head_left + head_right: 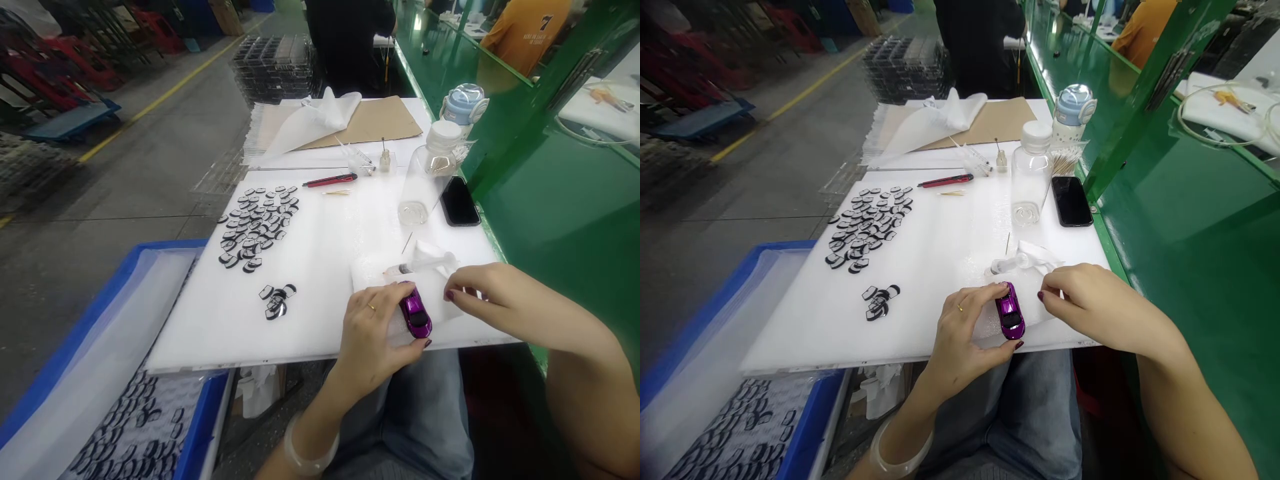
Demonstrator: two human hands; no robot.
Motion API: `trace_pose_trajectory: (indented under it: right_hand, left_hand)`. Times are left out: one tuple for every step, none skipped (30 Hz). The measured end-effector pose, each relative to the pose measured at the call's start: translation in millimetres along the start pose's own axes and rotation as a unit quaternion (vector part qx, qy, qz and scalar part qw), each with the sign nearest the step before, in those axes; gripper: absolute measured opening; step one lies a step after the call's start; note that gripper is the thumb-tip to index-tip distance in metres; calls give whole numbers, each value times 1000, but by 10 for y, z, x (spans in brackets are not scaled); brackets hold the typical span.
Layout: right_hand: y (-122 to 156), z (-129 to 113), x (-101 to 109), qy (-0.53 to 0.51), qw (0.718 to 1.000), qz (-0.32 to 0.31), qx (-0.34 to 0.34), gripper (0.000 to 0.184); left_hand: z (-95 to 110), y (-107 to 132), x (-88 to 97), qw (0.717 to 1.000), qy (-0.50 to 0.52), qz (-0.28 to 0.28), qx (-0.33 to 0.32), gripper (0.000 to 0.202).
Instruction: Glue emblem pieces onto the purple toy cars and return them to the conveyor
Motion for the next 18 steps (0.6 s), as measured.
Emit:
trace_pose_trajectory:
  right_hand:
    - [5,-4,-3,5,1000,-12,3,28]
    - [11,-6,-2,10,1000,-23,5,28]
    - [15,-3,6,15,999,-28,4,28]
    - [14,6,17,19,999,-26,1,28]
    - [6,22,30,23,1000,-14,-6,29]
    - [-14,47,40,27,999,9,-15,28]
    - [-47,80,43,30,998,44,-26,27]
    - [-92,120,34,31,995,89,-35,26]
    - [-147,165,12,30,988,145,-41,24]
    - [-207,213,-23,30,977,206,-41,22]
    - [-268,260,-71,29,964,264,-33,22]
    - [-327,303,-131,28,952,305,-19,23]
    - [-380,340,-194,31,944,330,-3,25]
    - [-422,369,-249,37,940,339,12,26]
    - [-445,386,-285,49,938,342,25,25]
    - [-448,392,-297,62,936,344,33,24]
    - [-429,388,-282,73,932,354,36,24]
    - [-395,377,-244,77,926,368,35,24]
  left_hand:
    - [2,1,0,1000,-1,3,-3,68]
    - [3,2,-1,1000,-4,6,-7,65]
    - [2,2,-2,1000,-6,8,-12,62]
    - [2,2,-3,1000,-8,11,-18,60]
    - [2,3,-4,1000,-9,13,-25,57]
    - [0,3,-5,999,-9,15,-32,54]
    - [-3,3,-6,999,-8,16,-37,51]
    - [-7,4,-8,999,-5,15,-40,49]
    - [-12,5,-10,999,-2,15,-40,48]
    - [-17,7,-11,999,1,14,-40,48]
    - [-23,10,-11,999,4,15,-40,48]
    - [-27,14,-10,999,6,16,-41,48]
    - [-32,18,-8,999,8,18,-44,48]
    - [-37,21,-5,999,9,18,-46,47]
    - [-43,25,-2,999,9,18,-48,47]
    - [-49,26,-1,999,10,18,-49,46]
    - [-56,27,0,999,10,17,-51,45]
    - [-61,26,-3,998,10,16,-52,44]
Point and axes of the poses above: each hand's wrist, its own y-axis away from the middle knuckle, its own x-axis out of the back of the hand, z = x × y, the point moved 3 cm from there along -y, towards the middle knuckle, and after that the axes turned 1 degree about z, right-handed, at the moved point
